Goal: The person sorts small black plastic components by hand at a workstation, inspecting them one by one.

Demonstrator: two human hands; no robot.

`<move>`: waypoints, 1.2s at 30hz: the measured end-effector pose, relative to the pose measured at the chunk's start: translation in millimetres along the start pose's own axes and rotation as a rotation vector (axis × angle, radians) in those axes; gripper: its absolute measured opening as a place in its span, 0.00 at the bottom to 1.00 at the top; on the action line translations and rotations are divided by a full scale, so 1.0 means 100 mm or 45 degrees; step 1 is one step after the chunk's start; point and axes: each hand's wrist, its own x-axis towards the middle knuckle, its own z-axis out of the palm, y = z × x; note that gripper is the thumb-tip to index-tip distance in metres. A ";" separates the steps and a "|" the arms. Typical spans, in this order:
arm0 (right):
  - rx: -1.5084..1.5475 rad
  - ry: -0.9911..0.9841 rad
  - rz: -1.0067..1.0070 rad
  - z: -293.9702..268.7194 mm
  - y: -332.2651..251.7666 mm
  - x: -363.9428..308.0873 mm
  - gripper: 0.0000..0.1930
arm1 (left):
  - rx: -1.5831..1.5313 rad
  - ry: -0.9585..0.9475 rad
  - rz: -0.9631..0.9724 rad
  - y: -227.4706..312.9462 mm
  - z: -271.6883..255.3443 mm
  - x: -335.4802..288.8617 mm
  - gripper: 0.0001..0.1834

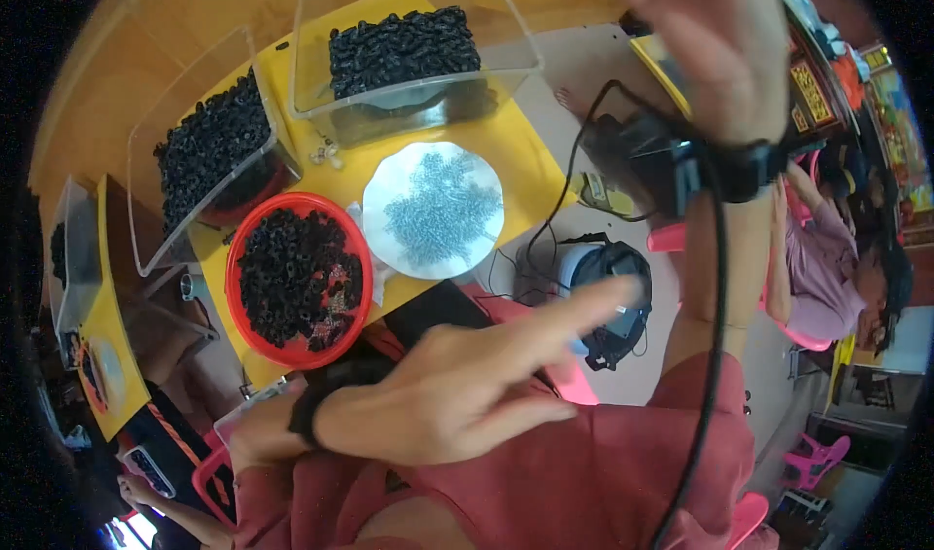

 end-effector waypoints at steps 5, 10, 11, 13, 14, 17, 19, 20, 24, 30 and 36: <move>0.011 0.370 0.119 0.41 0.19 -0.39 0.08 | 0.252 0.030 0.132 -0.12 0.38 0.24 0.37; -0.039 0.138 0.290 0.35 0.44 -0.51 0.10 | 0.342 0.418 0.230 -0.05 0.53 0.13 0.29; -0.001 0.089 0.430 0.36 0.47 -0.57 0.10 | 0.432 0.368 0.320 -0.05 0.55 0.13 0.23; -0.057 0.082 0.478 0.42 0.59 -0.67 0.10 | 0.606 0.145 0.351 -0.06 0.53 0.16 0.16; -0.111 0.076 0.512 0.46 0.64 -0.69 0.11 | 0.535 0.300 0.423 -0.09 0.52 0.16 0.13; -0.234 0.158 0.587 0.40 0.59 -0.77 0.10 | 0.362 0.655 0.312 -0.12 0.35 0.13 0.13; -0.433 0.221 0.548 0.30 0.42 -0.76 0.10 | 0.256 0.733 0.307 -0.09 0.18 0.10 0.13; -0.574 0.259 0.505 0.26 0.32 -0.71 0.10 | 0.359 0.689 0.299 -0.17 0.16 0.07 0.15; -1.450 -0.080 0.330 -0.04 0.16 -0.06 0.12 | 0.372 -0.125 0.095 -0.43 0.47 0.00 0.17; -1.979 -0.622 0.696 -0.75 1.24 1.24 0.23 | 0.539 -0.168 -0.165 -0.40 0.12 0.03 0.39; -2.039 -0.651 1.254 -1.03 2.43 1.75 0.45 | 0.510 0.418 -0.544 -0.30 -0.51 -0.54 0.29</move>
